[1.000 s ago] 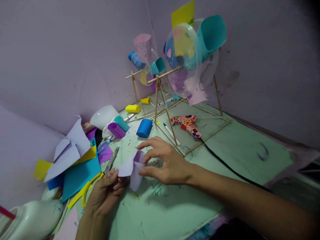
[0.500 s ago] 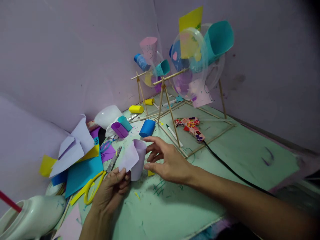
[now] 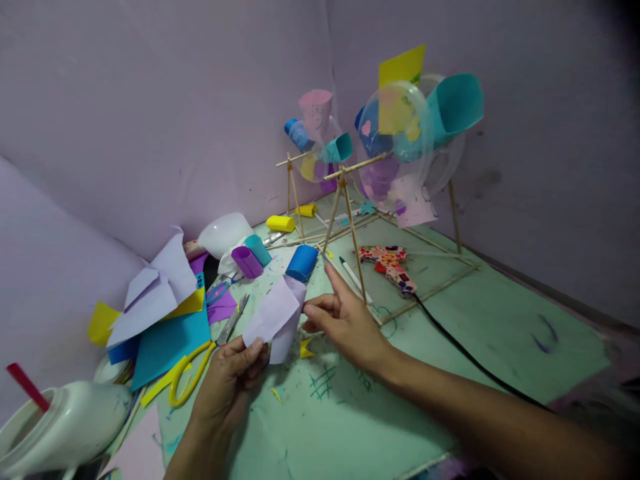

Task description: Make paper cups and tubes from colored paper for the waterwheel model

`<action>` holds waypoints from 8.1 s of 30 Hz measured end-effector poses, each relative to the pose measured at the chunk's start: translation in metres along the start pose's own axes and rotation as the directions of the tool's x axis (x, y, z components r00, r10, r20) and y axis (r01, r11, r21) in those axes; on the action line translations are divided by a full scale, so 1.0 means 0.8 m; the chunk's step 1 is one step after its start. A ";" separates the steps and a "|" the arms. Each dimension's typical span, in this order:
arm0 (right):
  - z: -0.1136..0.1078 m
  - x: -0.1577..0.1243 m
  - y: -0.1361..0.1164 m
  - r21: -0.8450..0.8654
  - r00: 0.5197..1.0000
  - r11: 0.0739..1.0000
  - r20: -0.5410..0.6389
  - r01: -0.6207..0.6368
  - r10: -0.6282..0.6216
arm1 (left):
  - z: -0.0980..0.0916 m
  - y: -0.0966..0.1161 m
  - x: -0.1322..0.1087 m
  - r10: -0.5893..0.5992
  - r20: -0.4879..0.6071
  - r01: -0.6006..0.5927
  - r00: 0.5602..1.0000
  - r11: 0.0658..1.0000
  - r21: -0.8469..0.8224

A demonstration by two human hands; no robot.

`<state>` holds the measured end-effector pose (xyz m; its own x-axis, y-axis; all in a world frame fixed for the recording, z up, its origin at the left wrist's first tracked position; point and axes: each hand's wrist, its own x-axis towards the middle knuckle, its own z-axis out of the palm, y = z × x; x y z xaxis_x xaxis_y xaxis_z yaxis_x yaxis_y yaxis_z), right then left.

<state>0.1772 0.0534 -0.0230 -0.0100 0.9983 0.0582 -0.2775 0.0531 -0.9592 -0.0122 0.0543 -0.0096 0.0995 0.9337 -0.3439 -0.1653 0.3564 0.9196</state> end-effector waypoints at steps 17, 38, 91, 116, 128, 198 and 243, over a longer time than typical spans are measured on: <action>-0.018 0.009 -0.026 -0.383 0.924 0.906 -0.252 0.178 -0.288 | -0.007 -0.003 0.001 0.012 0.009 -0.012 1.000 1.000 0.012; -0.017 0.010 -0.011 -0.549 0.997 0.833 0.051 0.070 -0.050 | -0.009 0.002 -0.001 -0.002 0.025 0.000 1.000 0.997 0.080; -0.004 -0.010 -0.001 -0.736 0.719 0.200 0.500 0.646 -0.482 | 0.029 0.005 -0.029 0.097 0.164 -0.162 0.982 0.878 0.451; 0.005 -0.015 0.002 -0.609 0.471 -0.049 0.660 0.792 -0.586 | 0.015 0.005 -0.014 -0.139 0.005 0.139 0.990 0.990 -0.017; 0.002 -0.012 0.006 -0.578 0.444 -0.092 0.710 0.811 -0.548 | 0.006 0.007 -0.011 -0.094 0.037 0.096 0.995 0.994 -0.060; -0.008 0.008 -0.006 -0.474 0.999 0.881 0.017 -0.018 0.029 | 0.001 0.021 -0.016 0.233 -0.007 -0.230 0.972 0.964 0.136; 0.004 0.001 -0.007 -0.093 0.962 0.958 0.024 -0.270 0.273 | 0.013 0.009 -0.012 0.159 -0.037 -0.144 0.987 0.955 0.260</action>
<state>0.1759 0.0537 -0.0171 -0.1081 0.9739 -0.1994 -0.1743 -0.2160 -0.9607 -0.0043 0.0477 0.0025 0.0355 0.9792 -0.1998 0.0826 0.1964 0.9770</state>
